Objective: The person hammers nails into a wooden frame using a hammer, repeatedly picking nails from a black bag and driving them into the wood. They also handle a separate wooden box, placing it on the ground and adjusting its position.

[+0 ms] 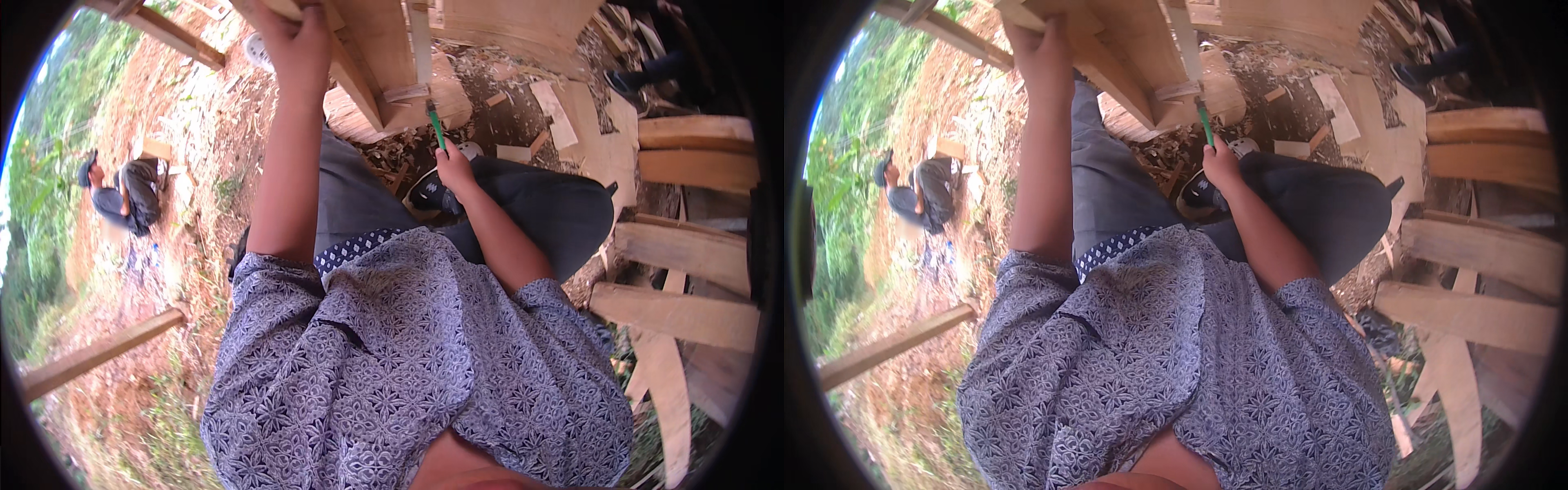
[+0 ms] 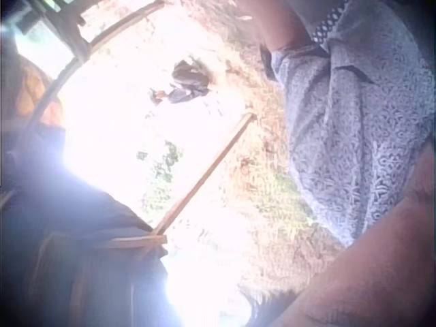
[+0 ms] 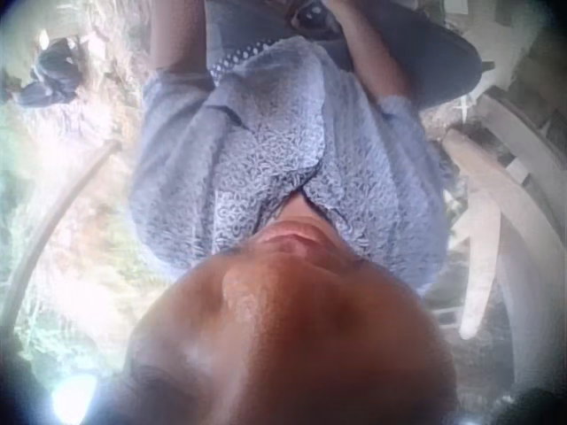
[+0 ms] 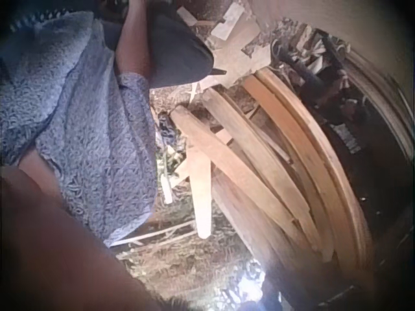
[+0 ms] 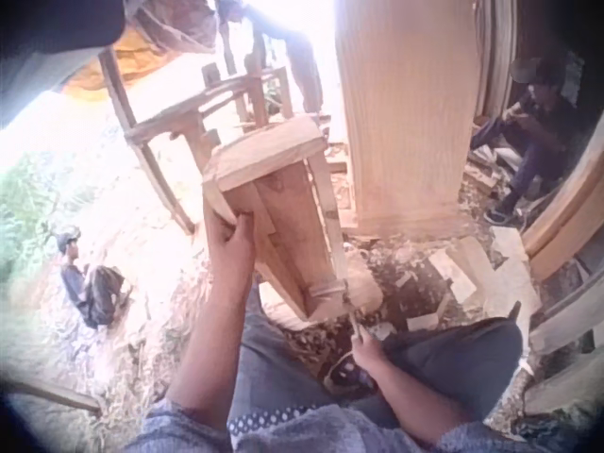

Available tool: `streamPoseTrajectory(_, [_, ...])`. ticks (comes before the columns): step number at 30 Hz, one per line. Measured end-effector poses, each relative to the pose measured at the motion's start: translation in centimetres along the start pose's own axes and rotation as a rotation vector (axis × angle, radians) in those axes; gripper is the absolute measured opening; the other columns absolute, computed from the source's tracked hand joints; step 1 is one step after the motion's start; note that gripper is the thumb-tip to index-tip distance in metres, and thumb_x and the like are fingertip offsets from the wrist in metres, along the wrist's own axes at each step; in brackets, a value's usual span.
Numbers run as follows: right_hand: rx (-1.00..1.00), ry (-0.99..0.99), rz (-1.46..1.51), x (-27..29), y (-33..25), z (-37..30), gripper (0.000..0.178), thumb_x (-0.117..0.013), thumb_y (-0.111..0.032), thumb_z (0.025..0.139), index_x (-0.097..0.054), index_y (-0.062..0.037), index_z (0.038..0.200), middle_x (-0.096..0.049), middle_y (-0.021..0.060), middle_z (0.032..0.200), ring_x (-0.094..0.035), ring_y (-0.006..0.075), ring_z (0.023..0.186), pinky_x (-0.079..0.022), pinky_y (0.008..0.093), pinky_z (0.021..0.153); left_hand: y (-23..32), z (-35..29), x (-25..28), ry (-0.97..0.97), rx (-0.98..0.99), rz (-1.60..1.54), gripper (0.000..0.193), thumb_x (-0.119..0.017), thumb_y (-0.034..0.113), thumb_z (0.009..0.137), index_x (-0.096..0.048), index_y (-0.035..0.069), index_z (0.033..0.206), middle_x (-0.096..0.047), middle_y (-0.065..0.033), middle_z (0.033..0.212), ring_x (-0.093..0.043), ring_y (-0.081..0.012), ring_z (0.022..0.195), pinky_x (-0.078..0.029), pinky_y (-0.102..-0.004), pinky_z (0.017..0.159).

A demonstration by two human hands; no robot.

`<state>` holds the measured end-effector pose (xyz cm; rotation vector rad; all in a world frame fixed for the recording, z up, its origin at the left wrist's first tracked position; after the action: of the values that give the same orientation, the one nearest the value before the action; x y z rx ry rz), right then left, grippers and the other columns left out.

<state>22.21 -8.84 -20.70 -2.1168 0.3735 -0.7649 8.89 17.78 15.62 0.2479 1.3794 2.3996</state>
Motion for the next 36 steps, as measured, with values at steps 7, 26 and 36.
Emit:
streamPoseTrajectory(7, [-0.05, -0.107, 0.02, 0.0, 0.9, -0.2, 0.036, -0.046, -0.03, 0.106, -0.05, -0.0165, 0.139, -0.061, 0.0084, 0.083, -0.064, 0.017, 0.058, -0.054, 0.0321, 0.047, -2.6, -7.7, 6.0, -0.013, 0.112, 0.124, 0.067, -0.067, 0.015, 0.096, -0.033, 0.003, 0.154, -0.057, -0.0141, 0.13, -0.055, -0.0218, 0.119, -0.049, -0.0385, 0.097])
streamPoseTrajectory(26, [-0.1, -0.034, -0.026, 3.6, -1.1, -1.8, 0.036, -0.037, -0.032, 0.109, -0.043, -0.0156, 0.141, -0.053, 0.004, 0.079, -0.054, 0.0129, 0.056, -0.048, 0.0297, 0.048, -13.9, -42.9, 34.7, 0.013, 0.85, 1.205, 0.028, -0.063, 0.008, 0.089, -0.069, 0.002, 0.116, -0.066, -0.0191, 0.113, -0.064, -0.0387, 0.108, -0.053, -0.0457, 0.094])
streamPoseTrajectory(36, [-0.093, -0.012, -0.036, 4.1, -1.5, -1.6, 0.029, -0.037, -0.028, 0.109, -0.045, -0.0097, 0.13, -0.055, 0.0057, 0.08, -0.056, 0.0137, 0.055, -0.049, 0.0289, 0.046, -19.2, -42.8, 35.9, -0.028, 1.214, 1.326, 0.024, -0.068, 0.025, 0.09, -0.073, 0.009, 0.107, -0.067, -0.0158, 0.12, -0.067, -0.035, 0.111, -0.056, -0.0459, 0.093])
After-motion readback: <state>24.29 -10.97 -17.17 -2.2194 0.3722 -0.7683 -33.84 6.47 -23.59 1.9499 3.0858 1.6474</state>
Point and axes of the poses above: each hand's wrist, its own z-axis towards the middle knuckle, its own x-axis out of the back of the hand, y = z × x, the point moved 10 cm from there along z, towards the middle knuckle
